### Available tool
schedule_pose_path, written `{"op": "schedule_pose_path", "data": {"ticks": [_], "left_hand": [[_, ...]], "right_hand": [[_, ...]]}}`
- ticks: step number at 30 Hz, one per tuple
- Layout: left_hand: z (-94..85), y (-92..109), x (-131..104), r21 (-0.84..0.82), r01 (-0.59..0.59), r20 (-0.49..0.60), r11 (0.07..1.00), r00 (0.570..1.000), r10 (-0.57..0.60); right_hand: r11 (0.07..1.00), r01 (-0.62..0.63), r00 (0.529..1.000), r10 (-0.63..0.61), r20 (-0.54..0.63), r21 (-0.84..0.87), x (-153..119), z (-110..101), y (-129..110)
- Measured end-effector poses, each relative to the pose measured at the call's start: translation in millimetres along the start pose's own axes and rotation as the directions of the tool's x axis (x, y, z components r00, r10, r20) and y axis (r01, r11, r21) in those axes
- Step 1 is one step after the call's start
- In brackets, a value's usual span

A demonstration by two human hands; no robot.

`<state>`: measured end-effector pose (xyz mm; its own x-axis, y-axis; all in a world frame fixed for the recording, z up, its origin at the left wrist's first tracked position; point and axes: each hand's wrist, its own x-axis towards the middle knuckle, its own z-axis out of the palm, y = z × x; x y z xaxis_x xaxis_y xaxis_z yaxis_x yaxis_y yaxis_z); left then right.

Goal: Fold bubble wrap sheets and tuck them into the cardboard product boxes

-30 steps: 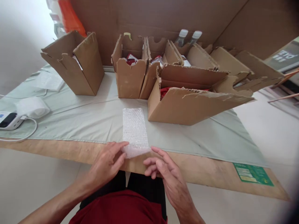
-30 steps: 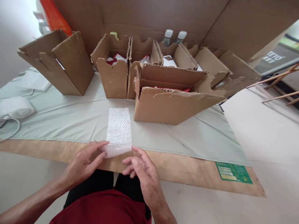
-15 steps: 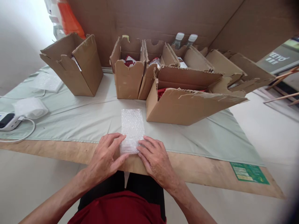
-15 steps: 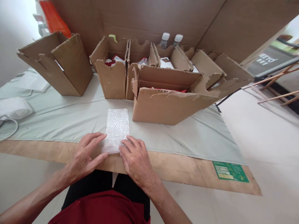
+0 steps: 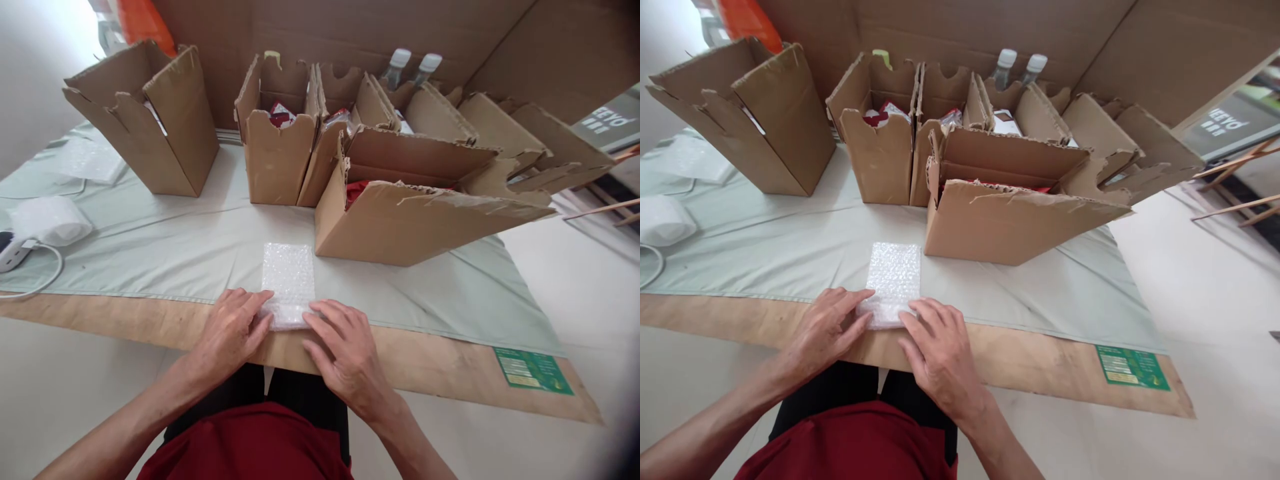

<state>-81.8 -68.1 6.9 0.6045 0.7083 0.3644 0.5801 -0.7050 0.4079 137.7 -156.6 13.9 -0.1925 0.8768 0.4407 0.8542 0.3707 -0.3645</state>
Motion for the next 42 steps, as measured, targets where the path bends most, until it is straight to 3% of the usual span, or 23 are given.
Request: {"op": "schedule_pose_path", "data": {"ticks": [5, 10, 13, 17, 21, 26, 31, 34, 36, 38, 40, 42], "left_hand": [[-6.3, 7, -9, 0.045, -0.029, -0.049, 0.999, 0.998, 0.031], [-14.2, 12, -18, -0.108, -0.155, 0.055, 0.982, 0.985, 0.161], [-11.4, 6, -7, -0.138, -0.11, 0.061, 0.984, 0.991, 0.119], [-4.1, -5, 12, -0.034, -0.062, 0.062, 0.997, 0.996, 0.065], [-4.8, -3, 5, -0.02, -0.049, -0.013, 0.999, 0.999, 0.049], [-9.4, 2, -11, -0.128, -0.098, 0.019, 0.987, 0.995, 0.101], [-2.4, -5, 2, -0.086, -0.014, 0.017, 0.996, 1.0, 0.015], [-4.3, -2, -3, -0.164, 0.119, -0.06, 0.979, 0.99, -0.13], [-8.7, 4, -15, -0.321, 0.279, -0.051, 0.905, 0.949, -0.311], [-12.2, 12, -29, -0.521, 0.414, 0.034, 0.747, 0.884, -0.466], [-12.1, 20, -36, -0.697, 0.482, 0.162, 0.531, 0.827, -0.538], [-8.9, 26, -36, -0.802, 0.502, 0.283, 0.324, 0.796, -0.535]], "right_hand": [[1.0, 0.016, 0.998, -0.016, 0.067, 0.0, 5, 6, 6], [0.986, -0.071, 0.986, 0.047, 0.162, 0.148, 2, -7, 1], [0.995, -0.072, 0.99, 0.064, 0.122, 0.064, 0, -12, -4], [0.998, 0.003, 0.995, 0.003, 0.101, -0.059, 8, -3, -2], [0.999, -0.014, 0.996, 0.009, 0.094, 0.051, 22, 3, 4], [0.97, -0.135, 0.973, 0.092, 0.21, 0.201, 22, -7, 2], [0.999, -0.024, 0.99, 0.019, 0.137, 0.034, 17, 1, -3], [1.0, -0.009, 0.992, 0.007, 0.125, 0.02, 21, 12, 2], [0.993, -0.085, 0.996, 0.083, 0.028, 0.082, 23, 17, 4], [0.971, -0.166, 0.982, 0.179, -0.065, 0.171, 24, 17, 2], [0.948, -0.191, 0.972, 0.219, -0.086, 0.255, 23, 15, -5], [0.927, -0.181, 0.979, 0.203, -0.034, 0.329, 20, 11, -13]]}}
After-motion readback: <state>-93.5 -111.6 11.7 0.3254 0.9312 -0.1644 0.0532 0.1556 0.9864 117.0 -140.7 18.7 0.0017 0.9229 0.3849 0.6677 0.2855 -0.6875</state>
